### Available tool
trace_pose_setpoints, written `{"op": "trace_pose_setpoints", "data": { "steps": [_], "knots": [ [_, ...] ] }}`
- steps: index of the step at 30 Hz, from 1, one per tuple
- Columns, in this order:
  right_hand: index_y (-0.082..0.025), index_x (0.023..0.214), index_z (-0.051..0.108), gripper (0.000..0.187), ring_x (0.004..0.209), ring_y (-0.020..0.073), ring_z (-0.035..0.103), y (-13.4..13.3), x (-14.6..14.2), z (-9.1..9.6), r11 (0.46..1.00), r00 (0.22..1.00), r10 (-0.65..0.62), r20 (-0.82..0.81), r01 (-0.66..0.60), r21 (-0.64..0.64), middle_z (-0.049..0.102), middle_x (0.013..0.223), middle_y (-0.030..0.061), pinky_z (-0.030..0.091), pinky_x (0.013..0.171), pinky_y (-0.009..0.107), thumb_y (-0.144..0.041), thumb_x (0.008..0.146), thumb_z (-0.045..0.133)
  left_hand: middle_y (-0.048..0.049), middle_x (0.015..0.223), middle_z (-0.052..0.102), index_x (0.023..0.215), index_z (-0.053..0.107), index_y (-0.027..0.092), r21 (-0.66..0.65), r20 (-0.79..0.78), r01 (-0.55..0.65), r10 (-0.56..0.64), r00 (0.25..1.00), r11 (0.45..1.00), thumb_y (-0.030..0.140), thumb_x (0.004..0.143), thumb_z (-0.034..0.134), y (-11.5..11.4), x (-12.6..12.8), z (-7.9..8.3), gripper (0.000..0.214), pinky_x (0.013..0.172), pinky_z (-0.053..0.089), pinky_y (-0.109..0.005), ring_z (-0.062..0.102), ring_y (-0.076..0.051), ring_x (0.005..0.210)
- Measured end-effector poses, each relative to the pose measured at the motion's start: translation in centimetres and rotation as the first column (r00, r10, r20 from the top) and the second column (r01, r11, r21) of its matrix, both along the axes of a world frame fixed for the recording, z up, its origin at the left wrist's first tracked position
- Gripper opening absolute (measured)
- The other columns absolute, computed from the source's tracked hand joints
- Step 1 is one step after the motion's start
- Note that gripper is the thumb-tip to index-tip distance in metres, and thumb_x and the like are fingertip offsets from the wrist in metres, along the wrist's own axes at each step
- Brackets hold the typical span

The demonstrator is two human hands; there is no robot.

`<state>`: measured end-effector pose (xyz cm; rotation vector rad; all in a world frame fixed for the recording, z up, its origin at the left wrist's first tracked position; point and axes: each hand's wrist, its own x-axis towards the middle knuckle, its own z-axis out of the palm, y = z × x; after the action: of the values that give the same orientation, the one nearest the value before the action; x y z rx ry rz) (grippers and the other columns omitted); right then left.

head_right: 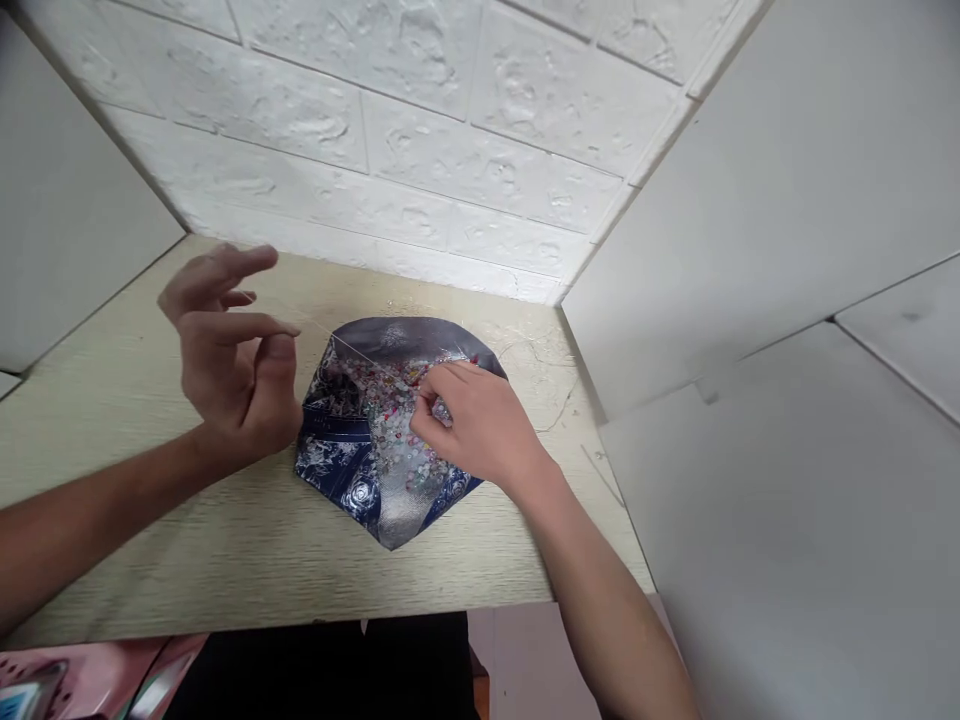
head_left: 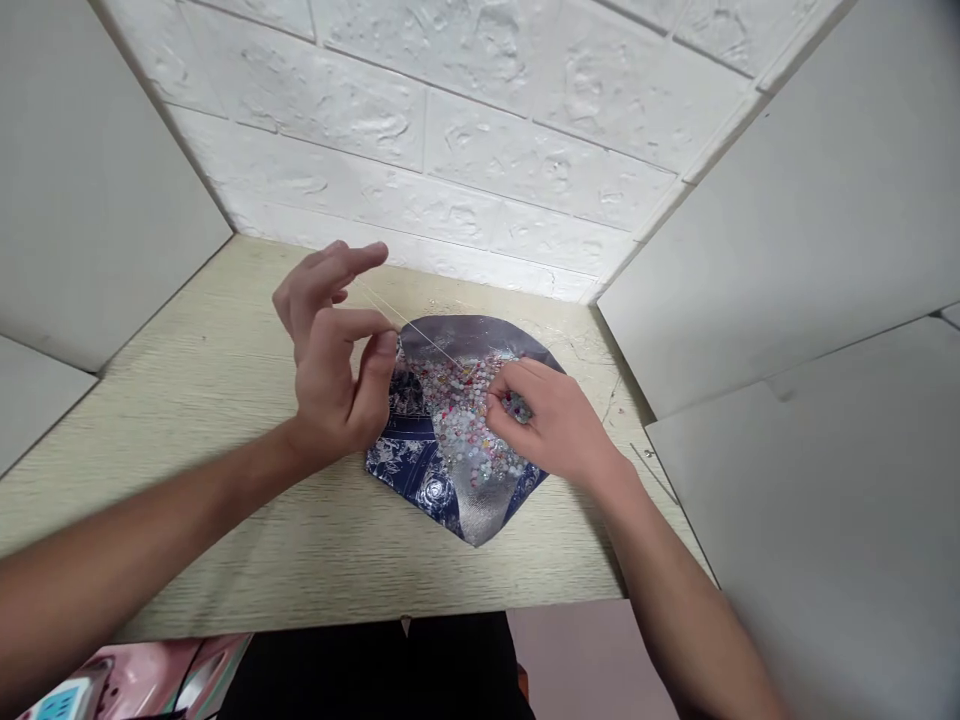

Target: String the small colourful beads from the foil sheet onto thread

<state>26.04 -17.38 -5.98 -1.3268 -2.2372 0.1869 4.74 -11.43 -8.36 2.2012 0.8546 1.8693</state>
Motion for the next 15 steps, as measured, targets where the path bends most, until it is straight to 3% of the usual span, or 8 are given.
{"op": "trace_pose_setpoints", "data": {
  "steps": [3,7,10,12,15],
  "knots": [
    [-0.021,0.080,0.052,0.007,0.083,0.0157,0.060,0.0,0.0,0.0,0.997,0.984,-0.058,-0.171,0.065,0.032,0.063,0.086,0.0020,0.047,0.075,0.031,-0.017,0.085,0.048,-0.0082,0.119,0.059,0.092,0.053,0.018,0.094,0.000,0.021,-0.021,1.000,0.995,0.018,0.092,0.048,0.0,0.2,0.1,0.005,0.098,0.042,-0.046,0.050,-0.022,0.116],
    [-0.022,0.111,0.052,0.030,0.112,0.0184,0.057,0.0,0.1,0.0,0.990,0.922,-0.074,-0.380,0.113,0.080,0.061,0.118,0.0064,0.047,0.095,0.038,-0.012,0.084,0.047,-0.0064,0.102,0.060,0.095,0.057,0.019,-0.026,-0.224,0.236,-0.236,0.946,0.971,0.014,0.091,0.050,-0.8,0.5,0.2,0.010,0.084,0.051,-0.034,0.059,-0.017,0.097],
    [-0.025,0.129,0.043,0.045,0.119,0.0185,0.054,-0.3,-0.2,0.2,1.000,0.928,-0.010,-0.373,0.015,0.011,0.056,0.130,0.0058,0.045,0.100,0.039,-0.013,0.085,0.048,-0.0058,0.095,0.059,0.095,0.059,0.018,-0.002,-0.376,0.288,-0.268,0.887,0.958,0.014,0.090,0.053,-1.3,0.7,-0.2,0.010,0.077,0.051,-0.029,0.058,-0.016,0.089],
    [-0.026,0.127,0.046,0.040,0.115,0.0187,0.056,-0.5,-0.5,0.3,0.995,0.954,0.049,-0.294,-0.071,-0.064,0.059,0.125,0.0046,0.047,0.097,0.039,-0.019,0.088,0.052,-0.0057,0.091,0.060,0.096,0.059,0.018,0.018,-0.407,0.299,-0.266,0.874,0.954,0.014,0.090,0.052,-1.4,0.8,-0.4,0.010,0.074,0.050,-0.029,0.058,-0.016,0.085],
    [-0.024,0.113,0.055,0.022,0.096,0.0175,0.061,-0.6,-0.7,0.2,0.985,0.983,0.107,-0.148,-0.125,-0.121,0.067,0.102,0.0025,0.050,0.084,0.036,-0.027,0.092,0.051,-0.0058,0.087,0.061,0.095,0.058,0.017,0.014,-0.423,0.298,-0.264,0.867,0.955,0.014,0.089,0.052,-1.2,0.9,-0.7,0.009,0.070,0.049,-0.029,0.057,-0.016,0.080]
  ]
}}
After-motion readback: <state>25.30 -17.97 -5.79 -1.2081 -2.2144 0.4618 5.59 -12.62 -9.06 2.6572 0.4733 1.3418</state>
